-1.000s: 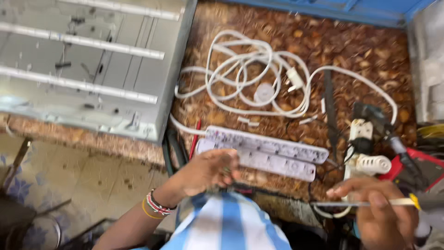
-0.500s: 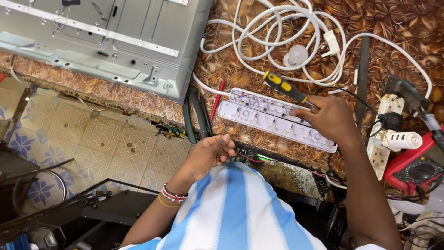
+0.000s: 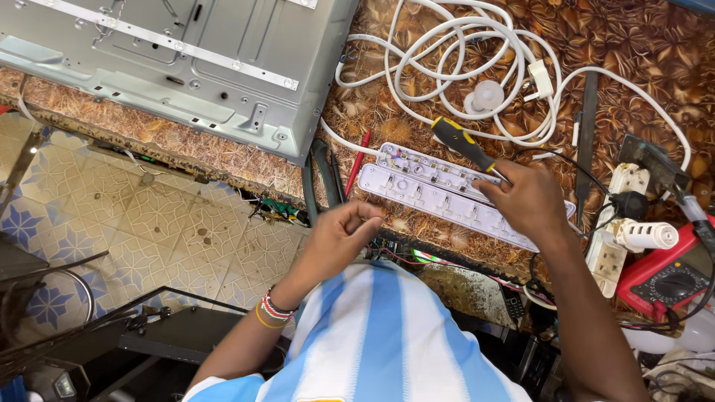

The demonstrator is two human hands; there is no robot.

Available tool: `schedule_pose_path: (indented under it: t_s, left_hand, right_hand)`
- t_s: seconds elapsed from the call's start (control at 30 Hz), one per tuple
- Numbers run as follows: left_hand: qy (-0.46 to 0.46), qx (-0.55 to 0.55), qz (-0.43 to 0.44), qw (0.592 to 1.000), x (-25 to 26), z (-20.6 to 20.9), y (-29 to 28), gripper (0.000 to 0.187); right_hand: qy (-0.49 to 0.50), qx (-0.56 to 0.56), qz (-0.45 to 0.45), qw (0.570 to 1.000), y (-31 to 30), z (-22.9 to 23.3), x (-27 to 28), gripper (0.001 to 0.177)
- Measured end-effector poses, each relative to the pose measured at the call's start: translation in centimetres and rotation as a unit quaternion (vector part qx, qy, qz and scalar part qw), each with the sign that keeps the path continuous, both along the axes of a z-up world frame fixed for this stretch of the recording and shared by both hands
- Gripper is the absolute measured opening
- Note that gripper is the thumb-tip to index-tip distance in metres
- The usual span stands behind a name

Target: The person tests a power strip plug with multimeter probes, then disassembles the power strip casing. They use a screwdriver to remove screws from the casing and separate the halves, placing the components on the workbench.

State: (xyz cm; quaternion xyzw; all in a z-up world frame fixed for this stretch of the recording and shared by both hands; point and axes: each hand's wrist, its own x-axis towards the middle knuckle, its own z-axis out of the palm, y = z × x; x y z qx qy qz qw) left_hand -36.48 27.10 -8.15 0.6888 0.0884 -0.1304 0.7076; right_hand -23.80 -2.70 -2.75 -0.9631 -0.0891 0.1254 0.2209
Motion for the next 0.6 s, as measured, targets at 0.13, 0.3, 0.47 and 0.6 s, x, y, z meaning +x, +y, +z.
schedule_pose_path:
  t_s: [0.13,0.3,0.47,0.6]
  left_hand:
    - [-0.159,0.472,-0.072,0.864,2.7,1.4,1.4,0.028]
    - [-0.251,0.598,-0.122,0.751,5.4,-1.8,2.5,0.031]
    - [-0.371,0.622,-0.15,0.673,6.4,-3.3,4.1,0.014]
    - [-0.412,0.595,-0.198,0.661,6.8,-2.4,5.3,0.014]
  right_hand:
    - [-0.021,0.035,0.014,0.999,-1.2,0.5,-4.0,0.036]
    - [-0.068,-0.039,0.086,0.993,-4.2,-3.8,-8.3,0.041]
    - [-0.21,-0.126,0.118,0.962,-7.9,-10.0,-10.5,0.049]
    - [-0.296,-0.116,0.104,0.942,-7.9,-11.3,-10.5,0.033]
